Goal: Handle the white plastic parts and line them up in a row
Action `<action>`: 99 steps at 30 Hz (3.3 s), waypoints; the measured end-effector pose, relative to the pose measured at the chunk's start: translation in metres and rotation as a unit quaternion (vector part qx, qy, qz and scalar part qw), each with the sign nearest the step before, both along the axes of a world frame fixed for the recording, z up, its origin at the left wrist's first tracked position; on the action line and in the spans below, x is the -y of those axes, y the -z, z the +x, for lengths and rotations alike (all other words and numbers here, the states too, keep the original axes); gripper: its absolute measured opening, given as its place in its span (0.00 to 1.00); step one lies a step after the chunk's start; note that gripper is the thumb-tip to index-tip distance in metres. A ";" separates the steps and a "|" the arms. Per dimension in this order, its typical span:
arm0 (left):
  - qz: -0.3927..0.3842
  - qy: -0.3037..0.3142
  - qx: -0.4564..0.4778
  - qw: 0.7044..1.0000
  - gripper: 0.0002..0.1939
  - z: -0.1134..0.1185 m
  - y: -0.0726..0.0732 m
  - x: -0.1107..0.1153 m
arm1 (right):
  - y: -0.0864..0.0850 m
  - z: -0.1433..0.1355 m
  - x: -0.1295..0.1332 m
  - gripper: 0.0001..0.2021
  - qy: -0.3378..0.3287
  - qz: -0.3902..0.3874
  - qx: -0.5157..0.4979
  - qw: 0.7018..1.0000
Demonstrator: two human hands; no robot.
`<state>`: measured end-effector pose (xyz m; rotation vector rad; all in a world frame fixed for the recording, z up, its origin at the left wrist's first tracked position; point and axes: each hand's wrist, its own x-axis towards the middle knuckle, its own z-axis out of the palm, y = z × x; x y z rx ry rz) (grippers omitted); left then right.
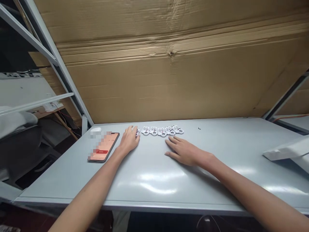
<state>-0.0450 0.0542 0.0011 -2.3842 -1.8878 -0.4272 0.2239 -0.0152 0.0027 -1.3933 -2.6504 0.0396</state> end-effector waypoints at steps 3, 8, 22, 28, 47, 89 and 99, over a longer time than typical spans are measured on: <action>-0.033 0.026 0.006 0.999 0.23 -0.002 0.002 -0.003 | 0.001 0.001 0.000 0.28 -0.004 0.002 -0.002 1.000; -0.083 0.048 -0.009 0.995 0.22 -0.008 -0.010 0.002 | -0.001 0.001 0.000 0.30 -0.005 -0.005 0.001 1.000; 0.032 0.122 -0.004 0.992 0.19 0.037 -0.019 0.041 | -0.005 0.000 0.002 0.26 -0.002 0.003 0.003 1.000; -0.002 0.218 0.033 0.975 0.30 0.051 -0.007 0.047 | -0.012 0.002 -0.001 0.21 0.001 0.024 -0.065 0.998; 0.013 0.294 0.080 0.952 0.25 0.052 0.001 0.048 | 0.004 -0.010 -0.013 0.09 -0.073 0.078 -0.153 0.982; 0.020 0.269 0.056 0.961 0.18 0.052 -0.002 0.045 | -0.016 -0.002 -0.026 0.05 0.163 -0.388 -0.713 0.561; 0.019 0.265 0.060 0.962 0.19 0.052 -0.001 0.046 | -0.012 0.004 -0.024 0.09 0.153 -0.339 -0.694 0.617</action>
